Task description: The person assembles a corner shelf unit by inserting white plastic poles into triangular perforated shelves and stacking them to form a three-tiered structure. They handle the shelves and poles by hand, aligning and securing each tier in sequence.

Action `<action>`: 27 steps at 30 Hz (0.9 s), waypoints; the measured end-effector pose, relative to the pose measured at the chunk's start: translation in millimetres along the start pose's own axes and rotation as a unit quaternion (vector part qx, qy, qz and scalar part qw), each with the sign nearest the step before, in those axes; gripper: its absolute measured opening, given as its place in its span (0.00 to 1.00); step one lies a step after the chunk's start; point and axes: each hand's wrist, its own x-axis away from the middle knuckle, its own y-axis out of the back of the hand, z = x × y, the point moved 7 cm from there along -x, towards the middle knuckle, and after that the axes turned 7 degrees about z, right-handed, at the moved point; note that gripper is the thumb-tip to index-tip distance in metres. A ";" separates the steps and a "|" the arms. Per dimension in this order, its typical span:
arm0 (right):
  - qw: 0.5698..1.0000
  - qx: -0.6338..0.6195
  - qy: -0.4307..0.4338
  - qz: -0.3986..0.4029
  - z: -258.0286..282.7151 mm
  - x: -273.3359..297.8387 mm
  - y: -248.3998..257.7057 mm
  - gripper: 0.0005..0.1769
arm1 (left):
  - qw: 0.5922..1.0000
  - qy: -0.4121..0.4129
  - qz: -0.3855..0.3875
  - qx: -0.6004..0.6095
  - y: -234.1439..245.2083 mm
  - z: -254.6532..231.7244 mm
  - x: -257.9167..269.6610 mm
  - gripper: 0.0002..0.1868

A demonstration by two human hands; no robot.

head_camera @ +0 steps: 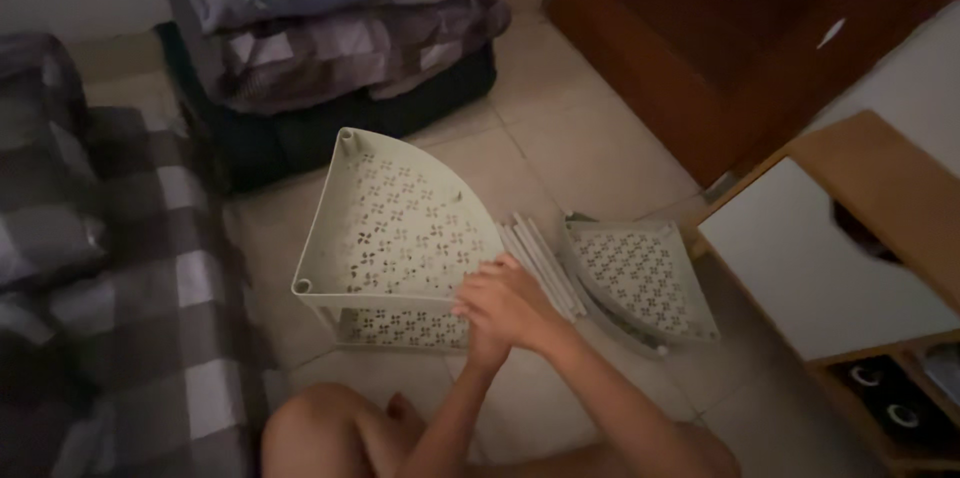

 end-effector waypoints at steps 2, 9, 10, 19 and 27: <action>0.999 0.038 -0.005 0.005 0.1 4.4 -5.9 0.12 | 0.999 0.023 0.011 -0.044 3.5 1.6 3.2 0.24; 0.992 0.116 -0.057 0.009 -32.8 21.4 -3.6 0.14 | 0.985 0.091 0.008 -0.148 58.2 -42.8 46.1 0.45; 0.991 0.109 -0.071 0.013 -40.8 25.4 -1.8 0.14 | 0.980 0.101 0.008 -0.169 71.1 -52.6 52.8 0.41; 0.981 0.111 -0.155 0.036 -85.4 55.3 16.4 0.15 | 0.937 0.106 -0.191 -0.274 160.7 -110.1 65.2 0.43; 0.977 0.111 -0.184 0.008 -100.5 98.5 39.6 0.16 | 0.986 0.152 -0.066 -0.019 114.3 -58.6 57.4 0.13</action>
